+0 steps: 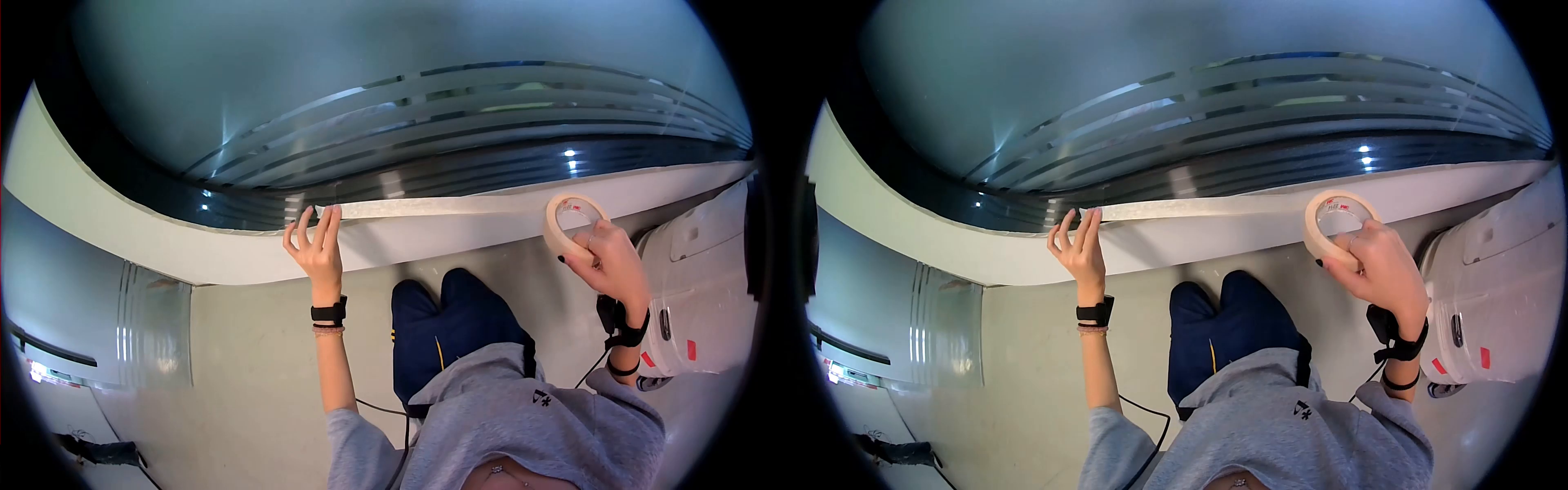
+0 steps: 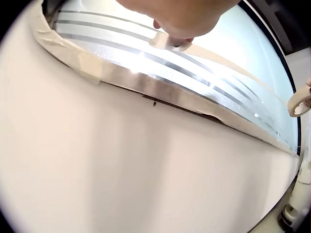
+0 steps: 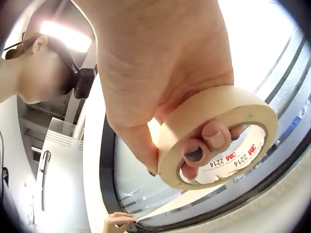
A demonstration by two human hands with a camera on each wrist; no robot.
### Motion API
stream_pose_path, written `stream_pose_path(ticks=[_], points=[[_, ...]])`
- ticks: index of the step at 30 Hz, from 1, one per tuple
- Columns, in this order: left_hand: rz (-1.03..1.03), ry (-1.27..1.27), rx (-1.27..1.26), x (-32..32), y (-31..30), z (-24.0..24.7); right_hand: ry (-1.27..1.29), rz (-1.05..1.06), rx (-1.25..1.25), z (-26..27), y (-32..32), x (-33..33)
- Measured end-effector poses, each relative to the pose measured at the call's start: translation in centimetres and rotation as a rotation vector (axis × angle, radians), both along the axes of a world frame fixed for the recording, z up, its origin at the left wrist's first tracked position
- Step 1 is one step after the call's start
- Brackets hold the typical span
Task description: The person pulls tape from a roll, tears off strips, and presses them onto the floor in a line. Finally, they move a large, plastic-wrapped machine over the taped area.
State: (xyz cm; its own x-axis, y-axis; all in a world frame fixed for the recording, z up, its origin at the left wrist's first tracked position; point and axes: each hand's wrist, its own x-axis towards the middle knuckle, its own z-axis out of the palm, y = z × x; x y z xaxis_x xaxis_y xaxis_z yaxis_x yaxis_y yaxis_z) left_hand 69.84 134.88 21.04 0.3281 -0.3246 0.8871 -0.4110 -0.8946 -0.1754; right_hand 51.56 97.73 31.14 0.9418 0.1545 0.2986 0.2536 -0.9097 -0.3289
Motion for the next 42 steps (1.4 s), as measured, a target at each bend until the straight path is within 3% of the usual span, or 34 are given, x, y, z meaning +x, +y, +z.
stream_pose_path(ticks=[8, 15, 17, 20, 21, 23, 25, 27, 29, 31, 33, 35, 37, 42], points=[[-0.192, 0.092, 0.203, -0.2, 1.2, -0.5, 0.005, -0.061, -0.055, -1.7, -1.2, 2.6], [-0.331, 0.171, 0.144, 1.7, 1.1, 0.4, -0.063, -0.061, -0.008, -0.5, -0.8, 5.7], [-0.348, 0.183, 0.072, 1.9, 1.0, 0.5, -0.09, -0.08, -0.041, -0.3, -0.3, 6.3], [-0.326, 0.315, -0.415, -1.6, 0.1, 1.6, -0.139, -0.085, 0.001, -0.7, -0.1, 5.9], [-0.304, 0.385, -0.536, -3.5, 0.2, 2.3, -0.061, -0.059, 0.127, -1.3, -0.5, 5.3], [-0.47, 0.63, -0.601, -6.5, 1.8, 1.6, 0.011, -0.05, 0.247, -1.9, -1.0, 3.9], [-0.977, 1.351, -0.701, -8.7, 5.7, -1.7, 0.167, 0.031, 0.243, -2.2, -1.4, 2.2], [-1.036, 2.102, -0.694, -10.7, 9.2, -3.3, 0.207, 0.038, 0.218, -2.1, -1.8, 0.9], [-0.974, 2.13, -0.686, -11.3, 10.7, -5.4, 0.287, 0.188, 0.31, -2.1, -2.3, 0.0], [-0.906, 2.159, -0.657, -10.8, 11.0, -6.7, 0.254, 0.197, 0.278, -1.0, -1.3, -0.7], [-0.821, 1.73, -0.755, -10.9, 6.2, -6.7, 0.229, 0.213, 0.245, -0.1, 0.2, -1.4], [-0.994, 1.566, -0.478, -11.1, -1.8, -2.7, 0.267, 0.259, 0.078, 0.4, 1.6, -1.8], [-1.038, 1.374, -0.401, -13.3, -8.8, 0.0, 0.23, 0.248, 0.079, 0.4, 2.6, -2.8], [-1.14, 1.551, -0.266, -13.2, -13.6, 0.5, 0.137, 0.268, 0.169, -0.6, 1.0, -6.3]])
